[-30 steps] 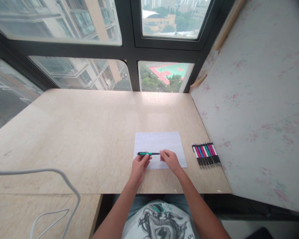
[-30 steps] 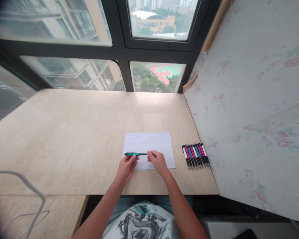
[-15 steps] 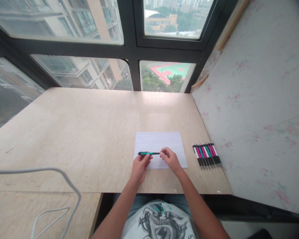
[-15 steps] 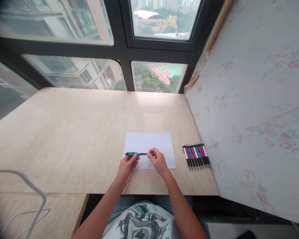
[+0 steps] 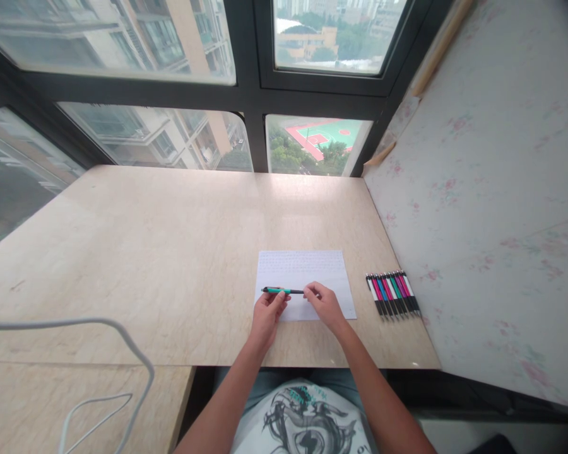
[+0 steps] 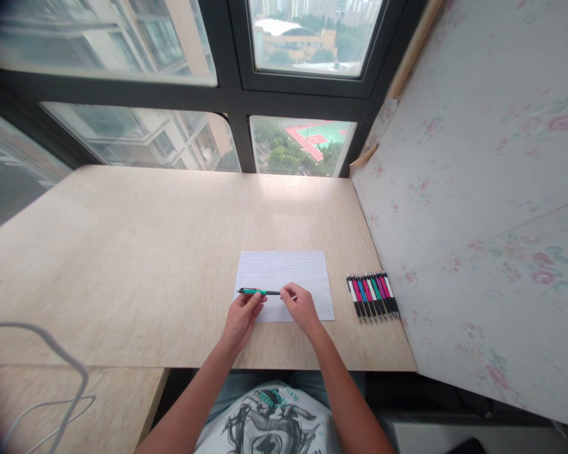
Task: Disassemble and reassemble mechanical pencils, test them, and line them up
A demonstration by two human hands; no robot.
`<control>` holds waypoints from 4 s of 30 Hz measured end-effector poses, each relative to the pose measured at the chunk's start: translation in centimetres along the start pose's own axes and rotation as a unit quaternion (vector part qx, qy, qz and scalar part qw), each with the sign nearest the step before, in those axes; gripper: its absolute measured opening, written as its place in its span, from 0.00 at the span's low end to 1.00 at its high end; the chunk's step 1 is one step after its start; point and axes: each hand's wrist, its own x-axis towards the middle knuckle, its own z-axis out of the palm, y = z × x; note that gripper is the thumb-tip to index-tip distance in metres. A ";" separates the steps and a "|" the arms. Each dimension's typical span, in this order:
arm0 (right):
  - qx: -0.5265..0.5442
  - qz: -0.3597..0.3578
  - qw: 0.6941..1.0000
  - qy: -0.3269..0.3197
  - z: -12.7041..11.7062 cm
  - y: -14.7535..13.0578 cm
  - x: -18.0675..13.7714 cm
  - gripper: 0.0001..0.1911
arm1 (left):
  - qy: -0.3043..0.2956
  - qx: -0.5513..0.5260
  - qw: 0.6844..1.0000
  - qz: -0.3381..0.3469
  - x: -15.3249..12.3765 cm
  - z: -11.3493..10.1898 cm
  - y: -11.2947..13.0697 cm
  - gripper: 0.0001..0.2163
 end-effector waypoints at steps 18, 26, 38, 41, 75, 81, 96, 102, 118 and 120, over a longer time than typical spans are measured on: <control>0.219 0.012 0.975 0.046 -0.3 -1.3 0.7 0.21 | -0.036 0.364 0.900 0.238 0.9 -2.0 3.0 0.12; 0.357 0.084 0.928 0.058 -1.1 -0.6 0.9 0.14 | 0.016 0.446 0.850 0.280 2.6 -5.8 2.7 0.12; 0.305 0.040 0.940 0.146 -1.9 -0.9 0.8 0.36 | 0.009 0.488 0.818 0.305 2.6 -6.3 2.1 0.11; 0.288 0.019 0.948 0.135 -2.1 -1.1 0.6 0.32 | 0.009 0.493 0.814 0.308 2.6 -6.2 2.2 0.11; 0.270 0.018 0.946 0.181 -1.7 -1.2 0.3 0.33 | 0.008 0.506 0.807 0.305 2.5 -6.1 2.1 0.11; 0.270 0.024 0.947 0.172 -1.7 -1.2 0.3 0.38 | 0.006 0.504 0.808 0.306 2.5 -6.2 2.2 0.11; 0.260 0.020 0.950 0.171 -1.6 -0.7 0.2 0.34 | 0.006 0.509 0.804 0.309 2.6 -6.3 2.1 0.11; 0.261 0.029 0.950 0.169 -1.7 -0.4 0.1 0.39 | 0.006 0.511 0.802 0.310 2.6 -6.2 2.1 0.11; 0.361 0.074 0.892 0.262 -6.6 3.2 0.7 0.18 | -0.097 0.629 0.661 0.398 2.2 -5.2 1.9 0.15; 0.353 0.071 0.895 0.262 -6.9 3.4 0.9 0.19 | -0.094 0.664 0.627 0.396 2.3 -5.0 1.9 0.16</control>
